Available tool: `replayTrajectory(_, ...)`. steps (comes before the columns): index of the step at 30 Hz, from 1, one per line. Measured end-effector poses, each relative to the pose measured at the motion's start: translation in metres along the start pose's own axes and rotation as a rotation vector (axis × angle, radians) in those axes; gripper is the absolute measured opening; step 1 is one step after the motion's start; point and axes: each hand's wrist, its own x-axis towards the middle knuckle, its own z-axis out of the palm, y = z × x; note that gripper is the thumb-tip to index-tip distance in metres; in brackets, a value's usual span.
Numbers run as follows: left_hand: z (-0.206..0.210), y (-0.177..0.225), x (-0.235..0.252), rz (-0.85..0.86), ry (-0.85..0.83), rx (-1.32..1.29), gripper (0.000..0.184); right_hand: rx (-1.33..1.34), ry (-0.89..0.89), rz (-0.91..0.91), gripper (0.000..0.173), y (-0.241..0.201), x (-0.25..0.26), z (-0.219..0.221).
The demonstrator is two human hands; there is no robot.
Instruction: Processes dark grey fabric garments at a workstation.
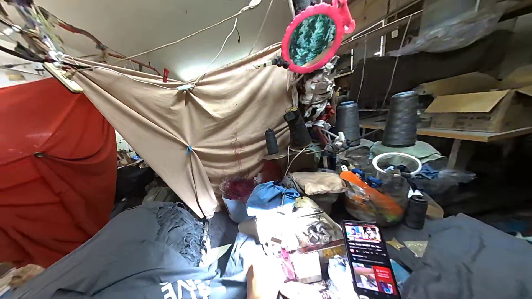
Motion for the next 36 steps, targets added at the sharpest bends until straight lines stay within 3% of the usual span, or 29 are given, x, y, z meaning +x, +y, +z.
replayTrajectory(4, -0.017, -0.027, 0.021, 0.037, -0.082, -0.038, 0.049, -0.038, 0.013, -0.037, 0.010, -0.002, -0.002, -0.004)
replayTrajectory(7, -0.045, -0.029, 0.008, 0.044, -0.134, -0.135, 0.038, -0.186, 0.001, -0.047, 0.014, 0.002, -0.009, -0.009)
replayTrajectory(10, -0.031, -0.012, -0.032, 0.125, 0.008, -0.055, 0.025, -0.252, -0.040, -0.075, 0.016, 0.010, -0.017, -0.014)
replayTrajectory(14, -0.015, 0.020, -0.071, 0.081, -0.012, 0.097, 0.029, -0.243, -0.101, -0.091, 0.014, 0.014, -0.027, -0.017)
replayTrajectory(18, 0.016, 0.002, -0.062, 0.188, 0.233, 0.159, 0.021, -0.273, -0.060, -0.084, 0.012, 0.011, -0.022, -0.015)
replayTrajectory(20, 0.019, -0.002, -0.044, 0.182, 0.258, 0.159, 0.021, -0.259, -0.033, -0.071, 0.012, 0.005, -0.015, -0.013)
replayTrajectory(25, 0.007, 0.004, 0.004, -0.027, 0.047, 0.118, 0.035, -0.158, 0.052, -0.055, 0.013, -0.005, 0.007, -0.005)
replayTrajectory(28, 0.004, 0.000, 0.016, -0.039, -0.003, 0.024, 0.036, -0.061, 0.072, -0.071, 0.015, -0.005, 0.010, -0.002)
replayTrajectory(31, -0.004, -0.007, 0.000, 0.026, 0.035, -0.034, 0.031, -0.165, 0.054, -0.028, 0.017, -0.004, -0.001, -0.007)
replayTrajectory(35, -0.027, -0.002, -0.045, -0.032, -0.093, 0.175, 0.038, -0.227, 0.028, -0.142, 0.012, 0.004, -0.040, -0.017)
replayTrajectory(36, -0.025, -0.011, -0.057, 0.006, -0.046, 0.212, 0.036, -0.218, 0.015, -0.167, 0.011, 0.006, -0.048, -0.020)
